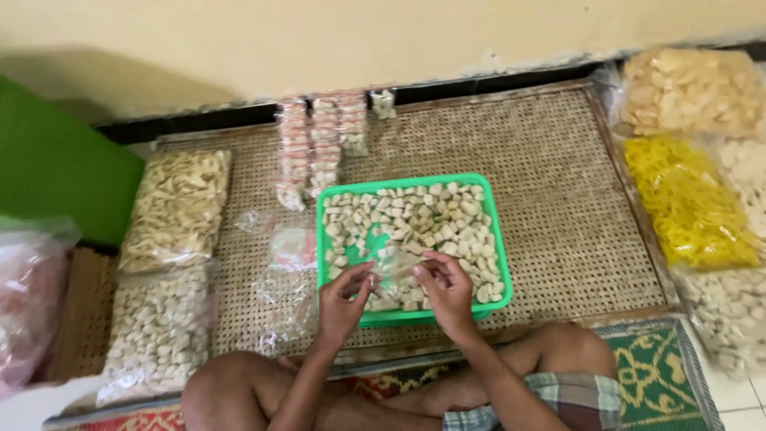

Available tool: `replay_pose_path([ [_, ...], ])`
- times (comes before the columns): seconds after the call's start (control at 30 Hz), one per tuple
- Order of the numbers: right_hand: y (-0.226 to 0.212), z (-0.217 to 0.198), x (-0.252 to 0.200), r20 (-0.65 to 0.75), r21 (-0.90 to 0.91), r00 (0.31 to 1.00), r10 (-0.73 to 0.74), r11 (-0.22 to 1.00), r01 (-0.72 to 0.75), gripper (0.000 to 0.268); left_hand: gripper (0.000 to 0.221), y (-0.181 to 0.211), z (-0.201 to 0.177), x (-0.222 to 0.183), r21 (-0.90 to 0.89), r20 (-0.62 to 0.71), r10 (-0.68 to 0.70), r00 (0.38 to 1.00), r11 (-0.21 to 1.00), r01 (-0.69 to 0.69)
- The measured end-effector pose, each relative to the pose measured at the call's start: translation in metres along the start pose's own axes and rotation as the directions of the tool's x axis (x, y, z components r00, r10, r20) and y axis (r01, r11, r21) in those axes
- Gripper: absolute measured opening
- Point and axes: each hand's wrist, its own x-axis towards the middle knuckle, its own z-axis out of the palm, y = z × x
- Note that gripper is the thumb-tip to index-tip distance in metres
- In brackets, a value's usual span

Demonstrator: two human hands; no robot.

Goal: The person sits on a mat and repeatedly scoops small white food pieces from a green tray into small clear plastic bags. They seal each bag and place it with other finished bags on the mat. The person continues this process for the duration of the clip.

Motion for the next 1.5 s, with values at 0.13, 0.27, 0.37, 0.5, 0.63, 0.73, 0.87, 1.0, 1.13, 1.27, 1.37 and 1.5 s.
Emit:
replay_pose_path([
  [0.13, -0.014, -0.001, 0.004, -0.001, -0.062, 1.0, -0.02, 0.998, 0.02, 0.029, 0.049, 0.014, 0.008, 0.002, 0.059, 0.068, 0.028, 0.997, 0.998, -0.032],
  [0.27, -0.031, -0.005, 0.004, 0.344, -0.543, 0.872, -0.348, 0.684, 0.487, 0.025, 0.031, 0.008, 0.017, -0.001, 0.374, 0.138, 0.357, 0.924, 0.845, -0.382],
  [0.37, -0.009, -0.007, -0.007, 0.53, -0.574, 0.754, -0.388, 0.49, 0.656, 0.028, 0.031, 0.004, 0.021, -0.008, 0.539, 0.18, 0.467, 0.866, 0.689, -0.484],
  [0.5, 0.009, -0.012, -0.018, 0.501, -0.588, 0.798, -0.335, 0.545, 0.597, 0.024, 0.022, -0.026, 0.038, -0.012, 0.641, 0.288, 0.635, 0.716, 0.428, -0.637],
  [0.63, -0.048, -0.006, -0.013, 0.457, -0.514, 0.832, -0.314, 0.67, 0.535, 0.023, 0.024, 0.005, 0.048, -0.007, 0.636, 0.406, 0.648, 0.644, 0.306, -0.709],
  [0.73, -0.041, -0.009, -0.014, 0.445, -0.489, 0.847, -0.291, 0.713, 0.502, 0.02, 0.032, 0.016, 0.05, -0.005, 0.648, 0.425, 0.593, 0.684, 0.328, -0.687],
  [0.87, -0.019, -0.022, -0.014, 0.342, -0.554, 0.897, -0.28, 0.711, 0.433, 0.007, 0.033, 0.031, 0.038, -0.002, 0.645, 0.535, 0.529, 0.658, 0.248, -0.723],
  [1.0, -0.029, -0.015, -0.02, 0.185, -0.601, 0.959, -0.216, 0.747, 0.284, 0.004, 0.043, 0.096, 0.023, -0.003, 0.492, 0.566, 0.412, 0.714, 0.526, -0.694],
  [1.13, -0.051, -0.014, -0.027, 0.042, -0.135, 0.986, 0.162, 0.979, -0.155, 0.003, 0.055, 0.1, 0.008, 0.001, 0.345, 0.39, 0.316, 0.865, 0.821, -0.455],
  [1.27, -0.067, -0.016, -0.027, 0.151, 0.171, 0.927, 0.343, 0.915, -0.366, 0.021, 0.067, 0.105, -0.001, 0.012, 0.23, 0.367, -0.082, 0.927, 0.973, -0.005],
  [1.37, -0.051, -0.024, -0.024, 0.174, 0.173, 0.947, 0.271, 0.938, -0.301, 0.023, 0.053, 0.09, 0.001, 0.016, -0.027, 0.47, -0.274, 0.839, 0.946, 0.324],
  [1.5, -0.062, -0.027, -0.016, 0.238, 0.079, 0.946, 0.222, 0.966, -0.246, 0.034, 0.031, 0.092, -0.005, 0.029, -0.112, 0.479, -0.335, 0.812, 0.894, 0.434],
])
